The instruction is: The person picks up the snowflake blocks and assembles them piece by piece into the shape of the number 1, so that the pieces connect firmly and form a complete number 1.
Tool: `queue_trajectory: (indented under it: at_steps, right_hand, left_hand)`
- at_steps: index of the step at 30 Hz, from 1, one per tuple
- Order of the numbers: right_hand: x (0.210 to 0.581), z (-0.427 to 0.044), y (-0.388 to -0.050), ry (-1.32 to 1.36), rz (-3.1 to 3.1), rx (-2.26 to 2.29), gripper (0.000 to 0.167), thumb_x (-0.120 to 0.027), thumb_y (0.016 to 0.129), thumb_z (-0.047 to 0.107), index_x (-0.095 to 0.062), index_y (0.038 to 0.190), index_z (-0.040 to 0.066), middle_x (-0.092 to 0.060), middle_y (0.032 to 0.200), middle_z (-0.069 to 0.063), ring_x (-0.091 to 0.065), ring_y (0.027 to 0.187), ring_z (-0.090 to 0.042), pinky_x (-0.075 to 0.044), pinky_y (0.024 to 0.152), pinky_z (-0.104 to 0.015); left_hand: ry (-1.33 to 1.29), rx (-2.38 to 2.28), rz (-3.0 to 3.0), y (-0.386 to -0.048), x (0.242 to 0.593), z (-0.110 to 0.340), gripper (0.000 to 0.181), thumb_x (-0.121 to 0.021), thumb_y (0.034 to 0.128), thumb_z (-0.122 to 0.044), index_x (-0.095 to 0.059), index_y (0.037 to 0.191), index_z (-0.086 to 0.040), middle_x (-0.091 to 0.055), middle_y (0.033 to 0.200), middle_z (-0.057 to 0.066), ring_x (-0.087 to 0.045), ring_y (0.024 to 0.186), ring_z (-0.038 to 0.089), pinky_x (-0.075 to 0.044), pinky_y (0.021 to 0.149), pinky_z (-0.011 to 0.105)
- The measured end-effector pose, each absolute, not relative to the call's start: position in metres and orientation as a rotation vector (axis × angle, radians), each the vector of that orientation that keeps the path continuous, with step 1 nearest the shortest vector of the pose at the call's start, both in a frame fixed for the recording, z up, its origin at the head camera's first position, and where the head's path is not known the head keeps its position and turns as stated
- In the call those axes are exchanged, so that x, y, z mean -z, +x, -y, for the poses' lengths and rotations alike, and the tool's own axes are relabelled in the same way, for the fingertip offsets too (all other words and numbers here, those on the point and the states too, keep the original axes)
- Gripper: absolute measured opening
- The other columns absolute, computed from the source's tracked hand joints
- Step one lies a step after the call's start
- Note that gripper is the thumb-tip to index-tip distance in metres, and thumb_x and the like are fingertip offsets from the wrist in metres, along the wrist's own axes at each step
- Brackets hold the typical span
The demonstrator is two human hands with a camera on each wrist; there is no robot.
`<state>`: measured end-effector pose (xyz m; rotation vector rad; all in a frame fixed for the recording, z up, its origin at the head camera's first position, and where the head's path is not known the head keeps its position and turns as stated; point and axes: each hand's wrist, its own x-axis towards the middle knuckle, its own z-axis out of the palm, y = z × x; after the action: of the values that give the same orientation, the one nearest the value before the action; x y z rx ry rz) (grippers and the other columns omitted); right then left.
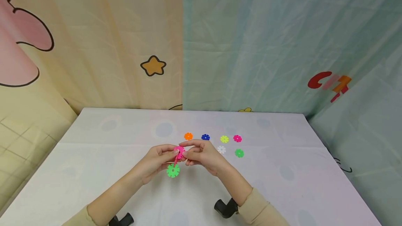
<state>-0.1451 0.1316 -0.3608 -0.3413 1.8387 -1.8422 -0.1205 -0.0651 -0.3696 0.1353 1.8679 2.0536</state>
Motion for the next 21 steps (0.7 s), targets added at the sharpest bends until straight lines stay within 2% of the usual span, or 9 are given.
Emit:
queue_trajectory:
  at_steps: [8, 12, 21]
  right_hand:
    - [0.363, -0.139, -0.148, -0.347, -1.833, 1.866, 0.042, -0.063, 0.088, 0.006, -0.050, 0.124, -0.009, -0.068, 0.079, -0.003, -0.063, 0.065, -0.011, -0.054, 0.070, -0.024]
    - [0.363, -0.147, -0.150, -0.334, -1.845, 1.876, 0.037, -0.063, 0.088, 0.007, -0.054, 0.121, -0.007, -0.068, 0.080, -0.003, -0.062, 0.066, -0.012, -0.054, 0.070, -0.023]
    - [0.358, -0.181, -0.158, -0.254, -1.901, 1.907, 0.032, -0.063, 0.088, 0.009, -0.057, 0.117, -0.003, -0.068, 0.086, -0.007, -0.064, 0.071, -0.015, -0.054, 0.072, -0.025]
  left_hand:
    - [0.060, -2.080, -1.887, -0.122, 0.371, 0.063, 0.032, -0.061, 0.0913, -0.016, -0.057, 0.112, 0.008, -0.067, 0.092, 0.008, -0.065, 0.084, 0.017, -0.053, 0.078, 0.026]
    - [0.022, -2.090, -1.894, -0.121, 0.371, 0.063, 0.031, -0.061, 0.0910, -0.016, -0.058, 0.111, 0.008, -0.067, 0.090, 0.008, -0.065, 0.085, 0.020, -0.053, 0.078, 0.026]
    - [0.037, -2.095, -1.885, -0.123, 0.373, 0.065, 0.031, -0.059, 0.0919, -0.015, -0.057, 0.113, 0.008, -0.066, 0.097, 0.013, -0.064, 0.087, 0.021, -0.053, 0.078, 0.026]
